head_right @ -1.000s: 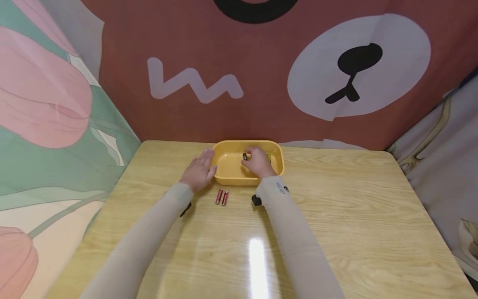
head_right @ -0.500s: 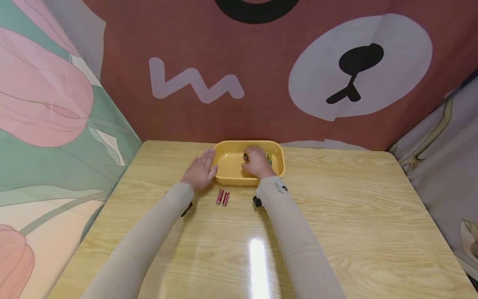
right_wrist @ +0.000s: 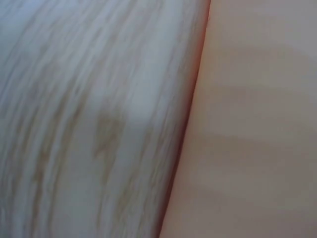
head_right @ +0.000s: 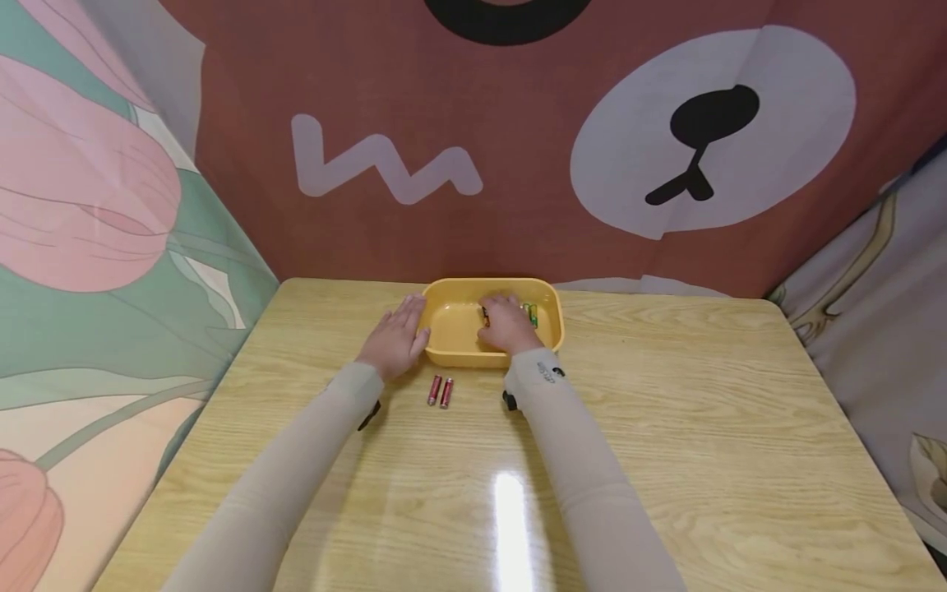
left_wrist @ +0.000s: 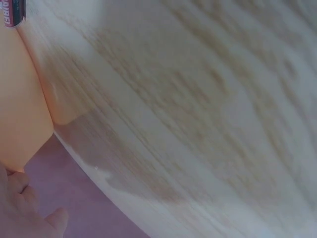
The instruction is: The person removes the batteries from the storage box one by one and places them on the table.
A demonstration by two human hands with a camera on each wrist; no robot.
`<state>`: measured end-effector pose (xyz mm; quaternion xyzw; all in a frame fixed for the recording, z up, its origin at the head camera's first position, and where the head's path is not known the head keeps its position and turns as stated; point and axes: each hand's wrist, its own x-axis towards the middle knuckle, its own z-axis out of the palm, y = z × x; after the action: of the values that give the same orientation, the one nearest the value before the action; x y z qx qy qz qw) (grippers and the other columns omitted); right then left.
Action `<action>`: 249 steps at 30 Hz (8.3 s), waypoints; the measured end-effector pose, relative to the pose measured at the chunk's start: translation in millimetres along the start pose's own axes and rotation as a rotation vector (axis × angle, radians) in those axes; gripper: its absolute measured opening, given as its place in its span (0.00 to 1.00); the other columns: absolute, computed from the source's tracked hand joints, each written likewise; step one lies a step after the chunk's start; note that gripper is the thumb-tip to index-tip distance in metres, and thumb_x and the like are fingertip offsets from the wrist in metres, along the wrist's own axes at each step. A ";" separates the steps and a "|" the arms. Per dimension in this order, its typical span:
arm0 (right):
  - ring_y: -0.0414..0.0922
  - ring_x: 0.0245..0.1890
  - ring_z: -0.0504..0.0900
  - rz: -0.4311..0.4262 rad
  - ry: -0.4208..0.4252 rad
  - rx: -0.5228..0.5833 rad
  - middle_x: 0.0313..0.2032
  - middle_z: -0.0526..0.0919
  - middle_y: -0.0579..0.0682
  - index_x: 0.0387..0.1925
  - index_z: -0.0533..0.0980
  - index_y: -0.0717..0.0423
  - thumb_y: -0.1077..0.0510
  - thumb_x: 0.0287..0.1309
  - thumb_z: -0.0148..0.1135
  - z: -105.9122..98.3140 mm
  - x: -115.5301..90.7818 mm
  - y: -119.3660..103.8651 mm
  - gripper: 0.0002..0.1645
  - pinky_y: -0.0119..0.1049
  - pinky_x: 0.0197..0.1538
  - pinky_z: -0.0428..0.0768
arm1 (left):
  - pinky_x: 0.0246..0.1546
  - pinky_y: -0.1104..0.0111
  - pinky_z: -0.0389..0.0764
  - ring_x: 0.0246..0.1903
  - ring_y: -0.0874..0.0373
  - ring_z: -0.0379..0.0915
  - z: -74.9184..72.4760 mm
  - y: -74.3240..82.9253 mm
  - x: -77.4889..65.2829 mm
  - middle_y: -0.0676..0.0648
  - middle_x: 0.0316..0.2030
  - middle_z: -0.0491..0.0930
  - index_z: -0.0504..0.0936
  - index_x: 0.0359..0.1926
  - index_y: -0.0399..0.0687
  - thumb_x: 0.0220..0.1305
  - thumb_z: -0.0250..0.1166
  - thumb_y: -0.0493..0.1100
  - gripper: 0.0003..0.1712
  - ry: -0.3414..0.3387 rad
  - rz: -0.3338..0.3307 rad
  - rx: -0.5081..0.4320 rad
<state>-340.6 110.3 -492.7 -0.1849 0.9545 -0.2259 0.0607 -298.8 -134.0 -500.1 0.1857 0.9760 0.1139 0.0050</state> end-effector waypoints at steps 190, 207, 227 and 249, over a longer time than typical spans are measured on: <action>0.55 0.51 0.82 -0.091 0.207 0.398 0.50 0.83 0.55 0.53 0.80 0.61 0.55 0.46 0.83 11.4 -126.8 -51.5 0.32 0.51 0.57 0.81 | 0.75 0.48 0.52 0.79 0.51 0.39 -5.0 4.0 -3.6 0.44 0.80 0.47 0.46 0.81 0.41 0.80 0.42 0.54 0.38 0.018 0.018 -0.001; 0.46 0.46 0.80 -0.060 0.095 0.463 0.45 0.83 0.50 0.50 0.82 0.57 0.55 0.44 0.84 32.7 -119.1 -42.7 0.29 0.44 0.55 0.80 | 0.76 0.49 0.52 0.79 0.52 0.38 -7.4 5.5 -2.7 0.44 0.80 0.46 0.46 0.81 0.41 0.80 0.41 0.54 0.38 0.015 0.017 0.010; 0.43 0.42 0.82 -0.028 0.043 0.593 0.43 0.83 0.48 0.50 0.81 0.59 0.59 0.43 0.84 54.3 -113.4 -33.0 0.30 0.37 0.50 0.83 | 0.76 0.48 0.50 0.79 0.50 0.38 -5.2 6.4 -7.0 0.43 0.80 0.47 0.46 0.81 0.41 0.81 0.41 0.54 0.38 0.008 0.009 -0.012; 0.41 0.36 0.79 -0.002 0.095 0.599 0.38 0.81 0.46 0.48 0.80 0.59 0.61 0.43 0.84 64.8 -110.2 -27.6 0.29 0.34 0.44 0.82 | 0.76 0.48 0.50 0.79 0.51 0.38 -2.9 6.2 -5.8 0.44 0.80 0.45 0.45 0.81 0.41 0.81 0.41 0.54 0.38 0.007 -0.001 -0.012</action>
<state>-216.8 102.9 -534.3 -0.1488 0.8470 -0.5058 0.0678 -291.3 -131.1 -496.1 0.1849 0.9754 0.1204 0.0025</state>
